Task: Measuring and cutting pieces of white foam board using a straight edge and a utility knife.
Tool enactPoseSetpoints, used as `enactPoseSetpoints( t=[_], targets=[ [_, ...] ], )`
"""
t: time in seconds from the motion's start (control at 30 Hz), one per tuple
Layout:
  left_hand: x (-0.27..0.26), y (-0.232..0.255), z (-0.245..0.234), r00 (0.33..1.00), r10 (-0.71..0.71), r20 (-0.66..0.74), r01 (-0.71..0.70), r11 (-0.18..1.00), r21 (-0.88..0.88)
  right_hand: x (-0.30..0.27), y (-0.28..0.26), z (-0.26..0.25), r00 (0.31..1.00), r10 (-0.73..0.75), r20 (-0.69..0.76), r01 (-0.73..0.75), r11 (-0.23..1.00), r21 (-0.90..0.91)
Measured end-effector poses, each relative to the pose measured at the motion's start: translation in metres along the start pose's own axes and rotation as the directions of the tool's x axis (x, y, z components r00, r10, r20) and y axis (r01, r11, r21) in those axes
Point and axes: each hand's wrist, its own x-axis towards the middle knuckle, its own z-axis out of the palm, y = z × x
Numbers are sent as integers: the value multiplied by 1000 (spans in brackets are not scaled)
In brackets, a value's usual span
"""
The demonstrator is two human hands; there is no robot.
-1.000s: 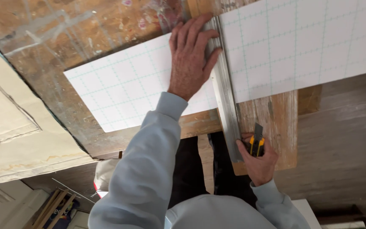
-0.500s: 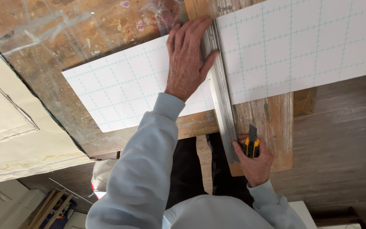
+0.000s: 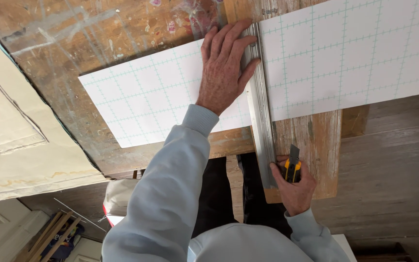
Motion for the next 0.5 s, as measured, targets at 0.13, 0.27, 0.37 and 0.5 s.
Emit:
enactPoseSetpoints(
  t=[0.13, 0.27, 0.37, 0.5],
  targets=[
    [-1, -2, 5, 1000, 21, 9, -21, 999, 36, 2, -1, 0, 999, 48, 4, -48, 999, -2],
    [-1, 0, 6, 1000, 30, 3, -30, 998, 49, 1, 1, 0, 999, -33, -13, 33, 999, 6],
    [0, 5, 1, 1000, 10, 8, -10, 999, 47, -1, -3, -2, 999, 32, -5, -32, 999, -2],
    [7, 13, -13, 1000, -17, 26, 16, 1000, 24, -4, 0, -1, 999, 27, -23, -27, 1000, -8]
  ],
)
